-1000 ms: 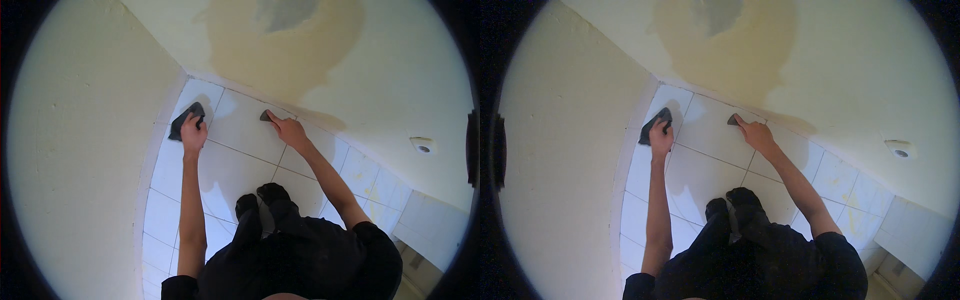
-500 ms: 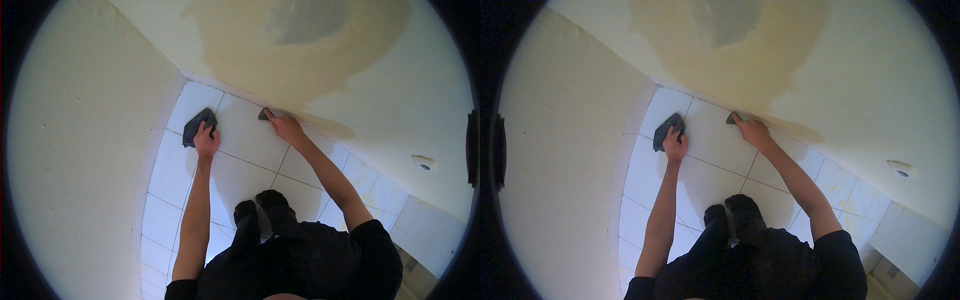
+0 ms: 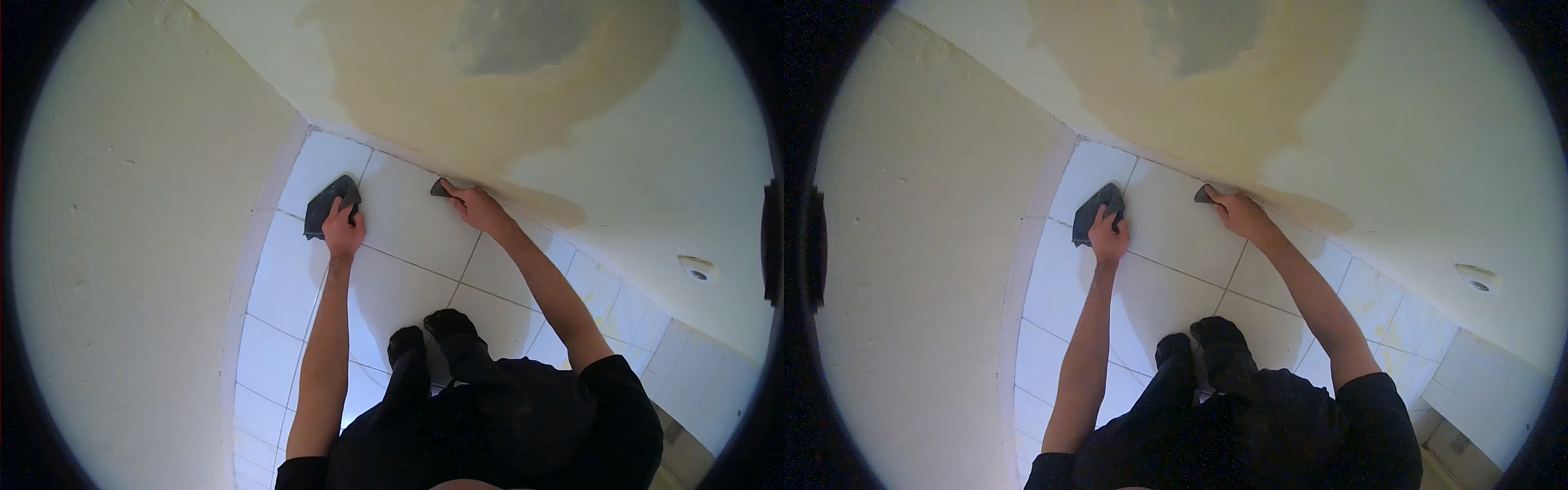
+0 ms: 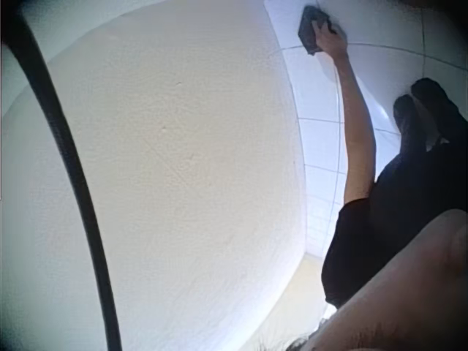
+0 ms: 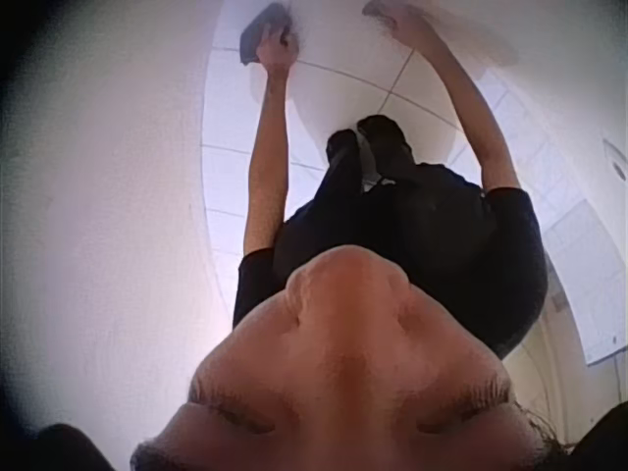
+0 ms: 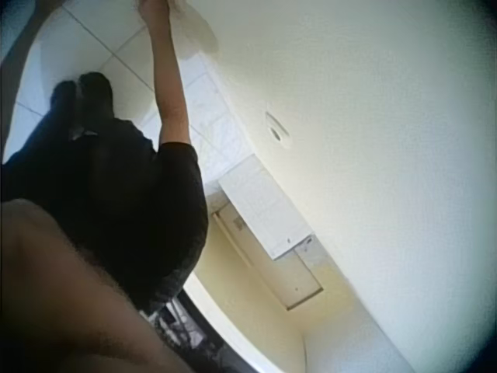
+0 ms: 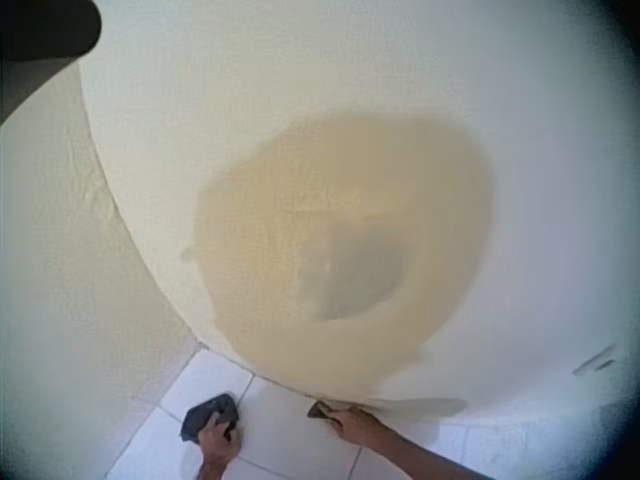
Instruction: The person scrapes grout or debris from tiled flooring and the wall base using a scraper and a cloth.
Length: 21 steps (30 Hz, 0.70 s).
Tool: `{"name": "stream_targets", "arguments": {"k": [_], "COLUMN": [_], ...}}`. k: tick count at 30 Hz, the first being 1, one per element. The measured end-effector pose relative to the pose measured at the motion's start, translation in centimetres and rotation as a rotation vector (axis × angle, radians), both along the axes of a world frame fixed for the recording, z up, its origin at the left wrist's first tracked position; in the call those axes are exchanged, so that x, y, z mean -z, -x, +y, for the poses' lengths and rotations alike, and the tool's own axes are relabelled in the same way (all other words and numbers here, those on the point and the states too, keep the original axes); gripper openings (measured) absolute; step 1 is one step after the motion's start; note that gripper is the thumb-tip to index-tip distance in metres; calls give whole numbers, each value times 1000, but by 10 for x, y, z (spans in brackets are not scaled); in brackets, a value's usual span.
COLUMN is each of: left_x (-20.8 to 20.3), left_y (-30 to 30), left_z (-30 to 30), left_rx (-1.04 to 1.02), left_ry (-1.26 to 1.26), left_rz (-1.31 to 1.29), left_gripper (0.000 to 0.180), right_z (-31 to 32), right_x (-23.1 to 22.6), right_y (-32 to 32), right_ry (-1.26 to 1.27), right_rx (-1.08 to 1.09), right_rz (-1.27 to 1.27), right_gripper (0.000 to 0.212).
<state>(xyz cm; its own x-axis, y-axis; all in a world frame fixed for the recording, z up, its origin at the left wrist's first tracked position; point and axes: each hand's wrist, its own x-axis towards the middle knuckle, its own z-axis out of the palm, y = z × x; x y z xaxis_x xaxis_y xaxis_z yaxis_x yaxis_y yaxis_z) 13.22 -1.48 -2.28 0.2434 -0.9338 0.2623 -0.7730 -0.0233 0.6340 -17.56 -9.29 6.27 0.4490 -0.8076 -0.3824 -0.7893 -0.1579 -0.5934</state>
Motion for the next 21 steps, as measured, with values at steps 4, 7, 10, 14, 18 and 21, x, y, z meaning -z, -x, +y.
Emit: {"name": "stream_targets", "arguments": {"k": [4,7,10,14,18,21], "left_x": [-1,-5,-2,-2,-1,5], "left_y": [3,5,2,0,5,-2], "left_z": [-1,-2,-2,-1,-3,-1], "left_rx": [-8,-14,6,15,-1,19], "left_ry": [-7,-3,41,52,-16,76], "left_rz": [19,29,-22,2,47,-32], "left_gripper": [24,24,25,25,25,24], "right_z": [-3,1,0,-1,-7,-3], "right_x": [13,20,12,4,8,-5], "right_y": [-4,2,0,0,-3,-14], "right_ry": [30,114,54,-30,71,15], "right_rx": [38,4,33,57,11,23], "right_rz": [42,7,-49,-19,-9,7], "right_gripper": [44,45,45,44,44,44]}}
